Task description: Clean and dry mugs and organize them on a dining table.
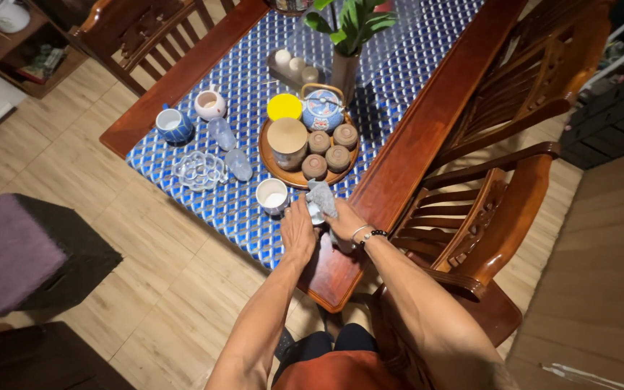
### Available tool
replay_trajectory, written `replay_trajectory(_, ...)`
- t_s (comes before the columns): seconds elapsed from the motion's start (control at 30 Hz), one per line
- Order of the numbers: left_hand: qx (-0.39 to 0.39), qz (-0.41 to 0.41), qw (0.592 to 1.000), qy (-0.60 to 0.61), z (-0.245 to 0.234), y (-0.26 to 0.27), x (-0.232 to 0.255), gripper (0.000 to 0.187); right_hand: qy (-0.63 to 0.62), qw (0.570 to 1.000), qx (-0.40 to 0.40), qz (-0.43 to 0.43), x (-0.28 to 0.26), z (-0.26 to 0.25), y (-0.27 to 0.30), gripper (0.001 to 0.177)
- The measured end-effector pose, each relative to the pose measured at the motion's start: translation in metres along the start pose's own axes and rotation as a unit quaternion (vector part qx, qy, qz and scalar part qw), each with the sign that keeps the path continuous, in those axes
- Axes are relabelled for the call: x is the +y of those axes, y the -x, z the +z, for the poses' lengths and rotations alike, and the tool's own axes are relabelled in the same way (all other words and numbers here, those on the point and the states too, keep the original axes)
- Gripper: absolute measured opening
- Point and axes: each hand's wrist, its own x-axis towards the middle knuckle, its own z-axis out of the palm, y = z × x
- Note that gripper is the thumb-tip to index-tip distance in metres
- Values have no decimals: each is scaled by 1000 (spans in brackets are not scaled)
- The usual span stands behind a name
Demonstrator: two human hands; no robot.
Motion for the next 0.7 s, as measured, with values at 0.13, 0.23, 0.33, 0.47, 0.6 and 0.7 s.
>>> replay_trajectory(0.13,71,74,994,-29,0,1,-3,105,54,996,68,11,-5,-6,-9,44)
replay_trajectory(0.23,82,82,993,12,-30,7,13,108,30,997,60,50,-22,-18,-17,36)
replay_trajectory(0.33,126,88,982,109,-61,14,15,88,190,971,88,113,-45,-28,-27,23)
replay_trajectory(0.47,203,138,957,154,-92,9,9,63,62,982,176,-16,-82,-33,-56,26)
replay_trajectory(0.6,237,35,923,302,-133,14,-19,55,-151,978,3,-144,-133,19,-91,33)
replay_trajectory(0.7,368,23,892,261,-155,29,-69,40,-141,978,-97,-119,-175,77,-104,29)
